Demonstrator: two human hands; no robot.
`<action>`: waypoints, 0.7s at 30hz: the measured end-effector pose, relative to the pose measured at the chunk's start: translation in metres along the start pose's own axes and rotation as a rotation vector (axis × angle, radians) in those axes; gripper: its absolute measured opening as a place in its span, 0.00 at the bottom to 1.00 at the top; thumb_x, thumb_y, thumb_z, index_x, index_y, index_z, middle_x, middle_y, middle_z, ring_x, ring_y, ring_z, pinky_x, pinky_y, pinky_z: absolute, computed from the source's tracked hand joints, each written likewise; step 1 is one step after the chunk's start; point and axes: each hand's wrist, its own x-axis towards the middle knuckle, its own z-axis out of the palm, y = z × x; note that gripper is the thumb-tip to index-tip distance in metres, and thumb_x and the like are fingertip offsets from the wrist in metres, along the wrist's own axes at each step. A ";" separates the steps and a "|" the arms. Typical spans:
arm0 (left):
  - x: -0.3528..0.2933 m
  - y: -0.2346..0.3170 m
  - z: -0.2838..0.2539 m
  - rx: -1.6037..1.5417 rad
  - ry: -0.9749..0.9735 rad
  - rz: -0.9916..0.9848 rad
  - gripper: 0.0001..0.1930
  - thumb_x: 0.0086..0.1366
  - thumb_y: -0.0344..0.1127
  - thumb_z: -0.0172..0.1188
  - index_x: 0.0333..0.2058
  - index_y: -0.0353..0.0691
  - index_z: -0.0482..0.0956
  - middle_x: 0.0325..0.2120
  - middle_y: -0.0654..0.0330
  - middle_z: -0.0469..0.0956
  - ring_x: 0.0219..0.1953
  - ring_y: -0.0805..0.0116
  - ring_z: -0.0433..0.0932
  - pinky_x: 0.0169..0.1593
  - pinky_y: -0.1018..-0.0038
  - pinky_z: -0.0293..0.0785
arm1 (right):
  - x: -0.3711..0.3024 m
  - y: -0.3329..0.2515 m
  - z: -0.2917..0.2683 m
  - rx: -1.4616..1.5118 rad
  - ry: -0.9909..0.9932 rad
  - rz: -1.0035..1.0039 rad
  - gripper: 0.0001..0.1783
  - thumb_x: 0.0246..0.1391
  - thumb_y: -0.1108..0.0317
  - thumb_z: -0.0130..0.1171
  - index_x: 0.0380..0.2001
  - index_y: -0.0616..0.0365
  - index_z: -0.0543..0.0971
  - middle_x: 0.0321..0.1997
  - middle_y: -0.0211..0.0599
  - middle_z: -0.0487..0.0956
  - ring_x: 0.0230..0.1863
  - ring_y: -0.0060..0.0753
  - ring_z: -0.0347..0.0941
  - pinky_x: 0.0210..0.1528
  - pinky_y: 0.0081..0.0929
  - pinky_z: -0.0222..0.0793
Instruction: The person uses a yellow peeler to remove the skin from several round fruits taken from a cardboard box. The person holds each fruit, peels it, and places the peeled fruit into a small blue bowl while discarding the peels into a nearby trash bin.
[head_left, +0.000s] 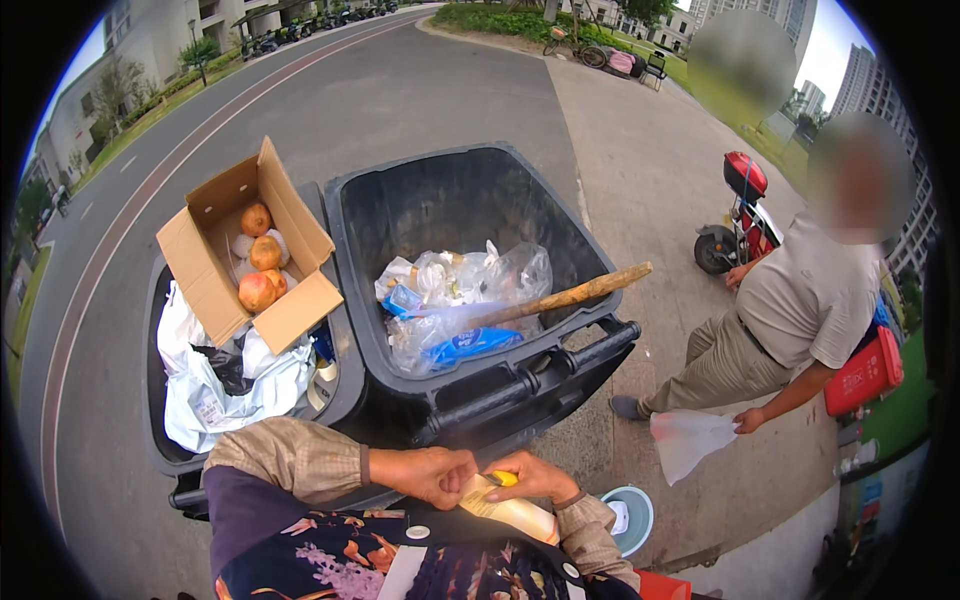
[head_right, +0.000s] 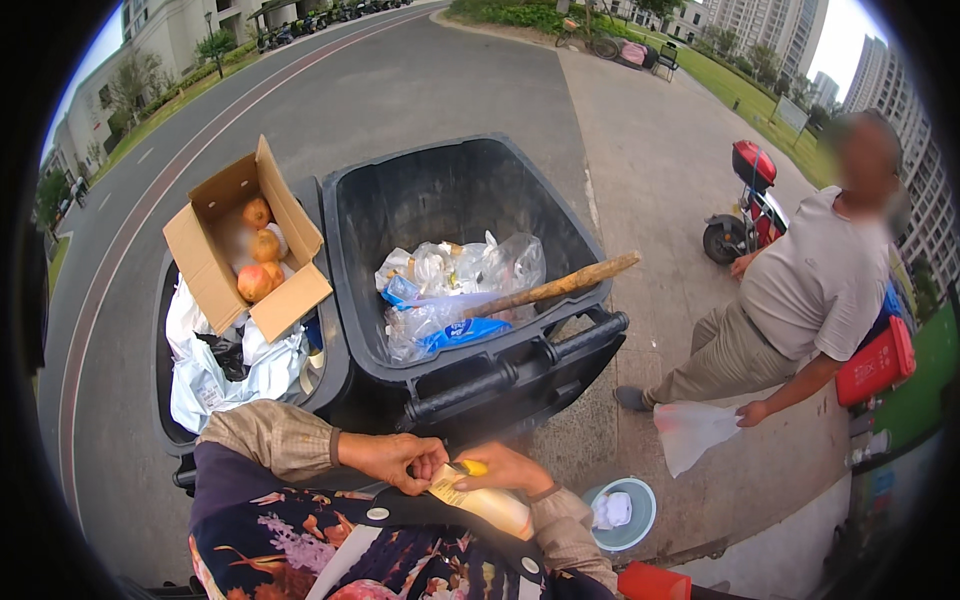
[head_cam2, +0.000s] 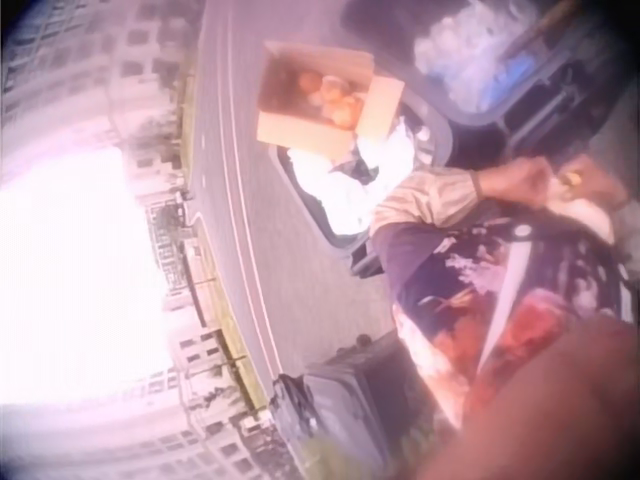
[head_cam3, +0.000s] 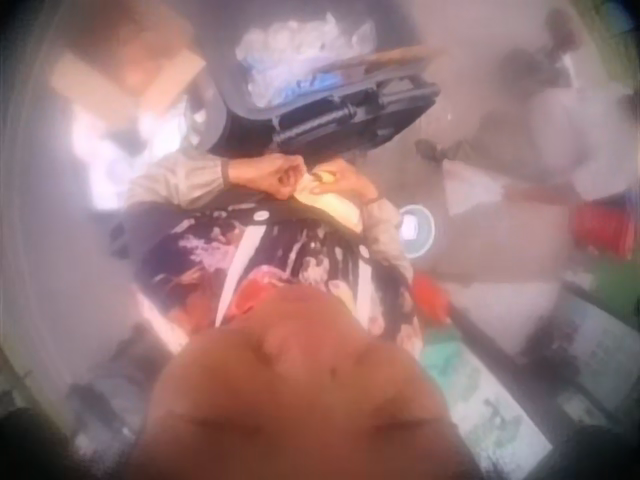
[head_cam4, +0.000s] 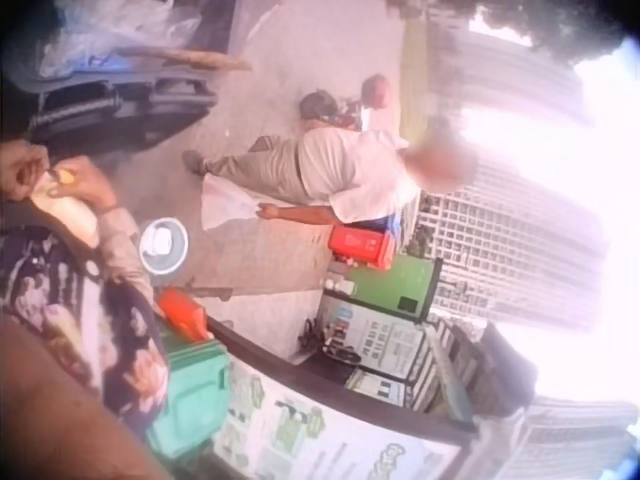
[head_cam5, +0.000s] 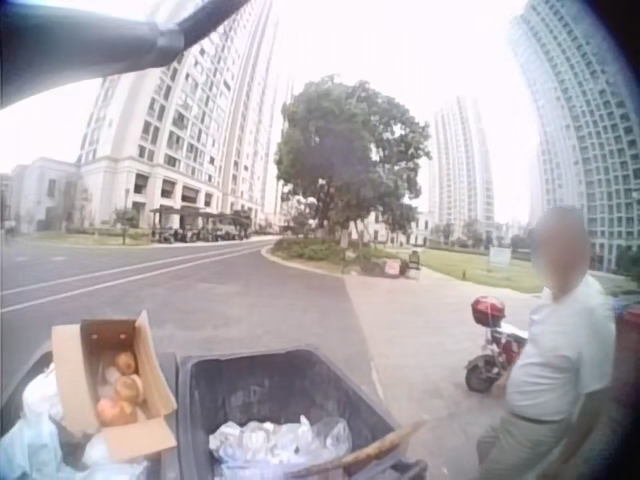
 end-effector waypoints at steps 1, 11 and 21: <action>-0.001 0.001 0.002 0.037 0.015 -0.021 0.18 0.53 0.28 0.59 0.42 0.33 0.65 0.24 0.63 0.72 0.27 0.75 0.72 0.32 0.78 0.71 | 0.001 -0.001 0.002 0.032 -0.007 0.010 0.19 0.42 0.60 0.68 0.33 0.63 0.78 0.27 0.30 0.76 0.30 0.18 0.68 0.33 0.20 0.65; -0.006 0.019 0.015 0.315 0.135 -0.052 0.21 0.50 0.33 0.60 0.40 0.33 0.62 0.22 0.56 0.71 0.23 0.65 0.73 0.27 0.70 0.69 | 0.006 -0.005 0.009 0.052 -0.043 -0.001 0.17 0.44 0.58 0.66 0.29 0.62 0.78 0.23 0.26 0.75 0.27 0.14 0.66 0.29 0.19 0.63; -0.005 0.024 0.004 0.449 -0.009 0.041 0.11 0.57 0.23 0.46 0.41 0.34 0.65 0.24 0.53 0.74 0.28 0.59 0.76 0.33 0.69 0.72 | -0.001 0.019 0.018 0.205 -0.053 -0.074 0.19 0.47 0.57 0.63 0.34 0.63 0.77 0.25 0.26 0.76 0.27 0.14 0.67 0.30 0.18 0.63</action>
